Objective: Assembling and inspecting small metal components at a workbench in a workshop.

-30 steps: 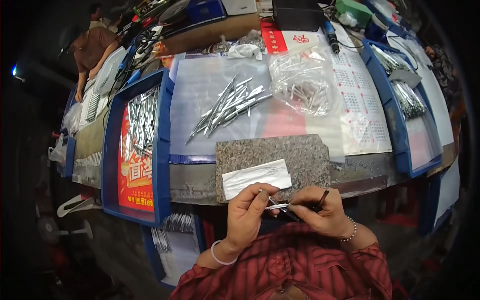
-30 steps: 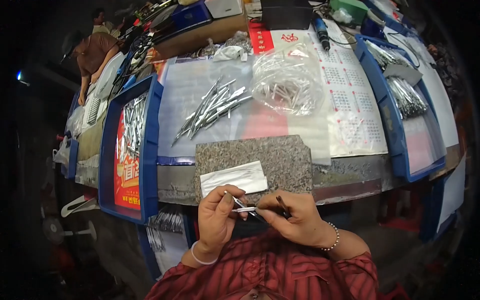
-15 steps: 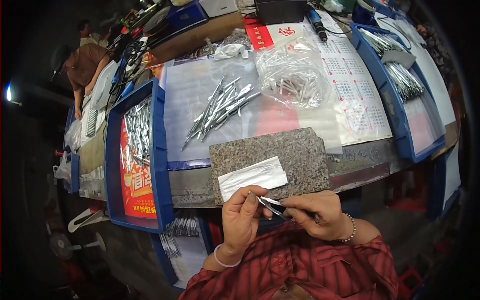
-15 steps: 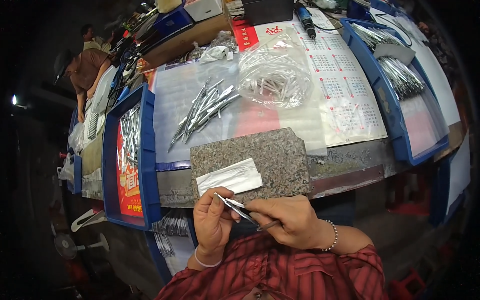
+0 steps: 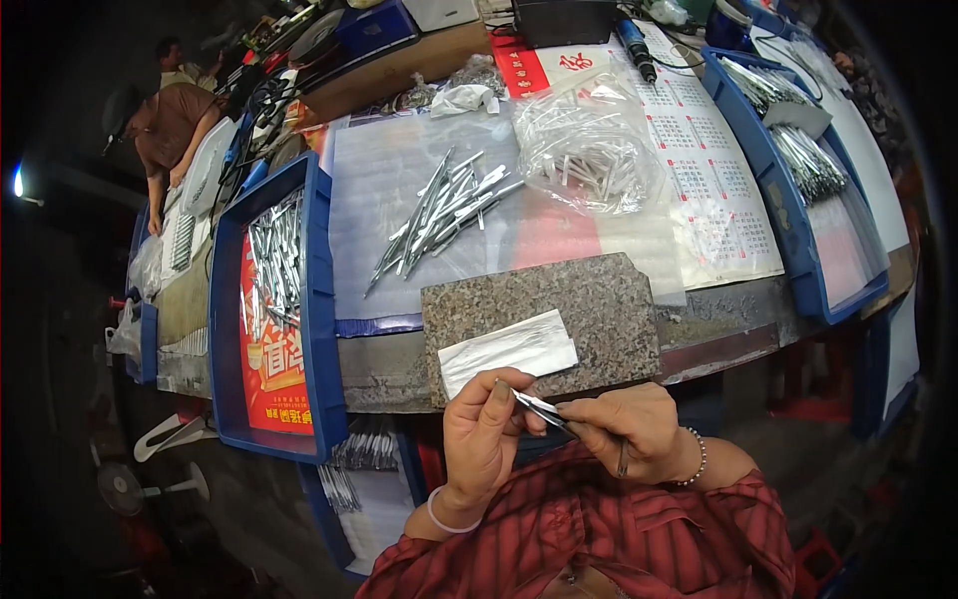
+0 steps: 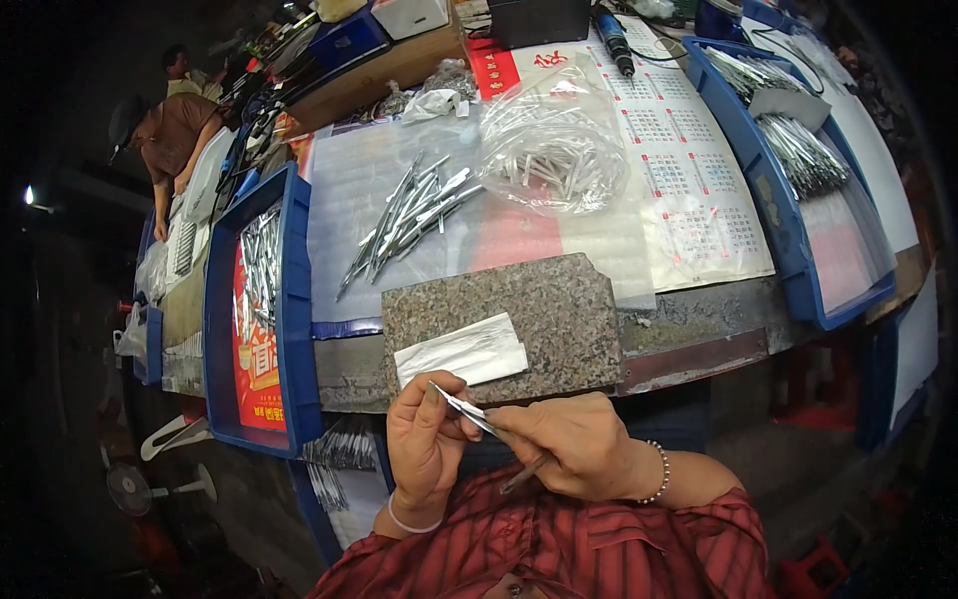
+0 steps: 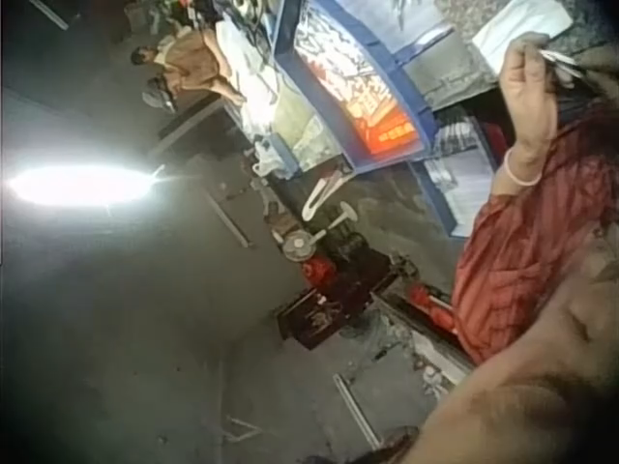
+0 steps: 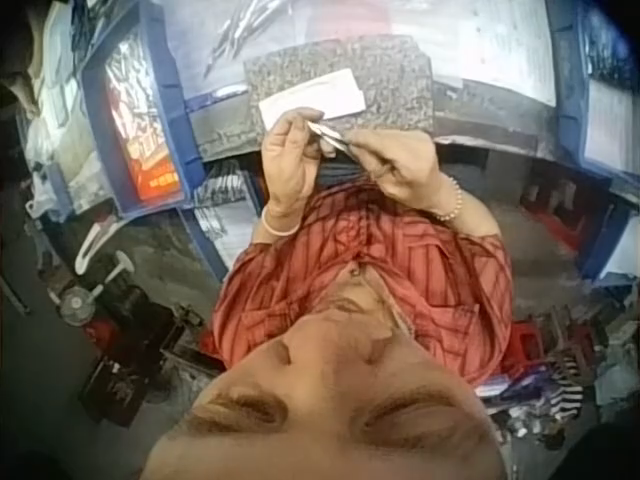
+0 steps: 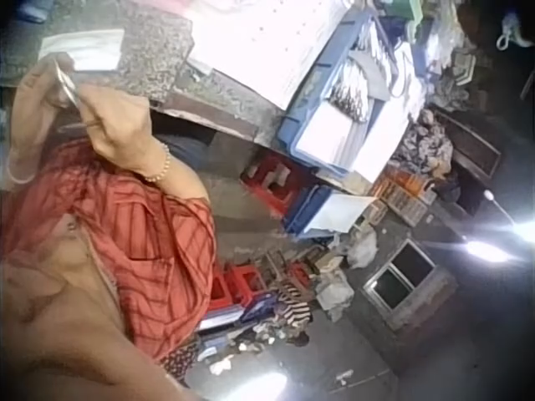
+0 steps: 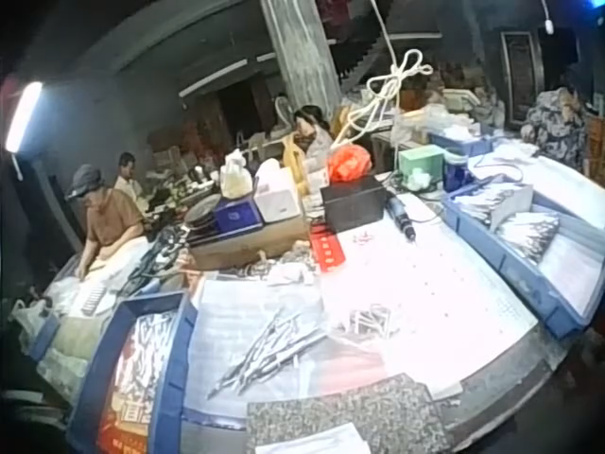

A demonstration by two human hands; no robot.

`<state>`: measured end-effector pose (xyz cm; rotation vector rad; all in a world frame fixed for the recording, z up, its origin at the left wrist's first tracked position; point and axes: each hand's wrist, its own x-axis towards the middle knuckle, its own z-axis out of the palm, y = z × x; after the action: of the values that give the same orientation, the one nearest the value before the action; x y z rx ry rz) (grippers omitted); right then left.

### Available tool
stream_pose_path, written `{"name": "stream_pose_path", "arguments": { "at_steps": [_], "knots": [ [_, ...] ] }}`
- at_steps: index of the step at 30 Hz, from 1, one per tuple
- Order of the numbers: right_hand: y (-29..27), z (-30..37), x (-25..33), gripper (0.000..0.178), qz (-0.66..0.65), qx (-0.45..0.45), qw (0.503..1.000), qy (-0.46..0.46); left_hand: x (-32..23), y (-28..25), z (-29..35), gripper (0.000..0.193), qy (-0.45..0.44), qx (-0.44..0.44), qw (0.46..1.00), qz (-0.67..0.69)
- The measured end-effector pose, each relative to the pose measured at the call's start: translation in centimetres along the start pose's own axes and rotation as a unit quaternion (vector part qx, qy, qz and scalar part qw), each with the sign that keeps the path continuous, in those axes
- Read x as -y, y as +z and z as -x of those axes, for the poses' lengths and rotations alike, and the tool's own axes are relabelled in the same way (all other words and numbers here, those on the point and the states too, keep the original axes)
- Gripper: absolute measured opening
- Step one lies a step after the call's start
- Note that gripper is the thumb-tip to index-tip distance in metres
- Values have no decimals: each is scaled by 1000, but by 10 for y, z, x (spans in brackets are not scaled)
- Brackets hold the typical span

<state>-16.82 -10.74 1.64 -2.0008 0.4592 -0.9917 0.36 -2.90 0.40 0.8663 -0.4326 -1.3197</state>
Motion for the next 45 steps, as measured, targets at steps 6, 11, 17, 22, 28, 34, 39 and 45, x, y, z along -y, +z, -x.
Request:
{"name": "stream_pose_path", "arguments": {
  "at_steps": [6,11,17,22,28,34,39,45],
  "knots": [
    [5,1,-1,26,5,2,1000,-2,-2,1,0,24,3,-17,1000,-10],
    [12,-1,0,30,12,18,1000,-3,-1,-4,2,23,15,-35,999,-25],
    [11,5,-4,28,103,41,991,-80,-2,-12,6,20,-4,-33,997,-65],
    [-9,-3,-1,20,119,100,983,-93,-29,-28,1,12,-65,116,961,-244],
    [-17,-18,-4,15,132,176,972,-85,-30,-24,4,16,170,163,813,-532],
    [-24,-40,-9,35,48,48,998,-3,-41,-42,-8,17,295,44,759,-579],
    [-18,-61,-7,50,74,86,993,30,-30,-61,-26,24,338,16,660,-671],
    [-21,-62,21,37,67,48,997,-8,-31,-70,-25,31,343,48,643,-683]
  ]
}}
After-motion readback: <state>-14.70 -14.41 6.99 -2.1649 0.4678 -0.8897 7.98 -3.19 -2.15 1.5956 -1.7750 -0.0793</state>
